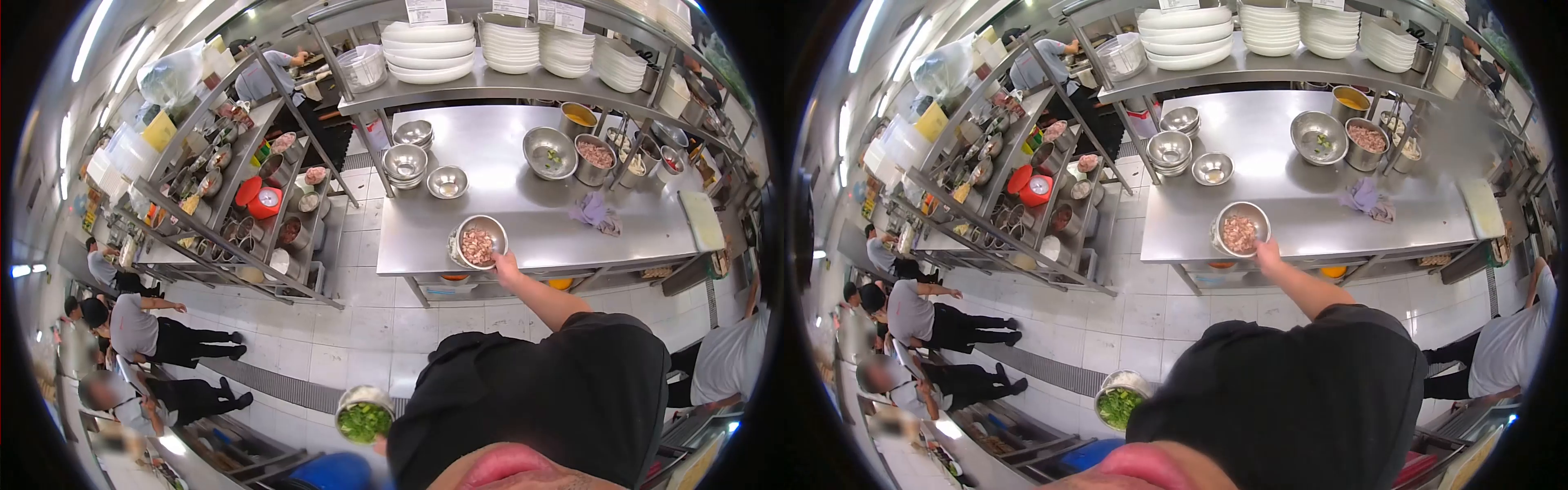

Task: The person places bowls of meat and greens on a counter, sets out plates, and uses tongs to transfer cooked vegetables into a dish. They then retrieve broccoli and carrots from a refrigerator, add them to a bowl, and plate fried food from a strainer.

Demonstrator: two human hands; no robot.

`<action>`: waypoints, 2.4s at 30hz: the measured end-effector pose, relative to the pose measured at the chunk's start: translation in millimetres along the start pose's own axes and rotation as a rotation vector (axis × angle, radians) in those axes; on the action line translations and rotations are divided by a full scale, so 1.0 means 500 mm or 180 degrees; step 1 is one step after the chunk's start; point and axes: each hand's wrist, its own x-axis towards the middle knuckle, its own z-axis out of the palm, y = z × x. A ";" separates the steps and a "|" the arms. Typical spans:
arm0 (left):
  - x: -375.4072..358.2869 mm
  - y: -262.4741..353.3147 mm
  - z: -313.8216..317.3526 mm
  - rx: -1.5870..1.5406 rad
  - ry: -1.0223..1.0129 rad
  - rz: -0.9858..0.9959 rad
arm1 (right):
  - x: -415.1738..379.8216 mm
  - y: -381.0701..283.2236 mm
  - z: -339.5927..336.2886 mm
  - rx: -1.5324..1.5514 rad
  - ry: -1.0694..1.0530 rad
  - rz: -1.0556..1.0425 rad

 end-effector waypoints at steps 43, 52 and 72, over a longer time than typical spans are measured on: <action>0.386 0.530 -0.110 0.0434 -0.0578 0.1225 | -0.350 0.279 0.484 -0.0242 -0.0127 0.0271; 0.541 0.791 -0.107 0.0117 -0.0336 0.1438 | -0.297 0.379 0.898 -0.1431 -0.1478 0.0454; 1.057 1.127 -0.231 -0.1404 0.0624 0.0637 | -0.376 0.827 1.948 -0.1779 -0.3078 0.0866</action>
